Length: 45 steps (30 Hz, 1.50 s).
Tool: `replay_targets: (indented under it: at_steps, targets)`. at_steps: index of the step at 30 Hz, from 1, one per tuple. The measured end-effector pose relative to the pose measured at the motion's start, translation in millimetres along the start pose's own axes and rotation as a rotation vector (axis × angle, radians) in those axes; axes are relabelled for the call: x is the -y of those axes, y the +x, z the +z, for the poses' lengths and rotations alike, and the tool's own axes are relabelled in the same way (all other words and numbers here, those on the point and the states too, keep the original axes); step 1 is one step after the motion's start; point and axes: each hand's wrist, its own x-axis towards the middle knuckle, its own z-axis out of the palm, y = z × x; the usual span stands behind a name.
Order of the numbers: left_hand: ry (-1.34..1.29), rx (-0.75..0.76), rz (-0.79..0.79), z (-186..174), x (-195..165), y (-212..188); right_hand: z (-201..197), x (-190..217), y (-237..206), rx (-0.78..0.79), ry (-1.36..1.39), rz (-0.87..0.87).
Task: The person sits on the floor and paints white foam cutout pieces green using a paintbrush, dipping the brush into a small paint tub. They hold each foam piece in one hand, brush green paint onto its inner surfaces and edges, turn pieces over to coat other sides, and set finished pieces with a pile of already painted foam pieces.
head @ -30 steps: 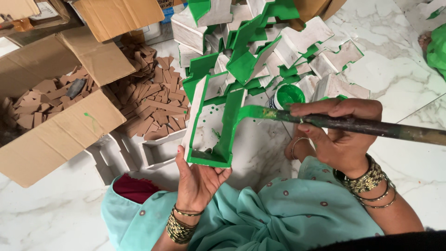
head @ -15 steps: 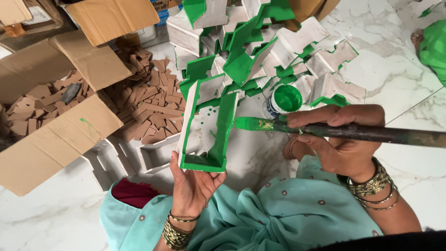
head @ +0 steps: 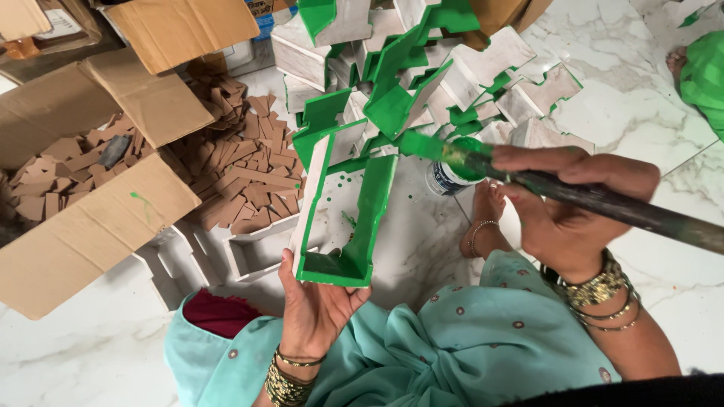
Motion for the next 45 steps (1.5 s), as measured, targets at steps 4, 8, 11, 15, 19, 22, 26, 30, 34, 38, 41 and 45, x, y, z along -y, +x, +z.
replay_targets:
  at_steps: [4, 8, 11, 15, 19, 22, 26, 30, 34, 38, 41, 45]
  targets:
    - [-0.027, 0.048, 0.038, -3, -5, -1, 1, 12, 3, 0.076, 0.116, 0.083]
    - [-0.017, 0.041, 0.043, -4, -7, 0, 8, 10, 3, 0.155, 0.139, 0.064]
    - [-0.003, 0.041, 0.029, -4, -7, 0, 10, 5, 0, 0.102, 0.099, 0.065]
    - [-0.006, 0.021, 0.01, -1, -5, -2, 9, -5, 0, 0.019, 0.048, 0.101]
    - [0.03, 0.0, 0.013, 1, -5, -3, 8, -4, 4, -0.01, 0.03, 0.032]
    - [0.03, -0.005, 0.023, 0, -5, -4, 3, 9, 4, -0.011, 0.001, 0.044]
    - [0.015, 0.027, 0.033, -2, -8, -3, 7, 15, 4, 0.047, 0.074, 0.088]
    - [0.012, 0.055, 0.021, -1, -8, -4, 12, 6, 3, 0.018, 0.059, 0.131]
    - [0.037, -0.01, 0.015, 1, -7, -6, 10, -3, 3, 0.009, 0.034, 0.05]
    - [0.013, -0.024, 0.005, 0, -9, -3, 6, 1, 4, -0.032, -0.071, 0.02]
    - [-0.011, 0.014, 0.015, -3, -10, -2, 4, 10, 4, -0.01, -0.03, 0.063]
    - [-0.019, -0.003, 0.014, -6, -12, -2, 10, 10, 4, 0.103, 0.141, 0.088]
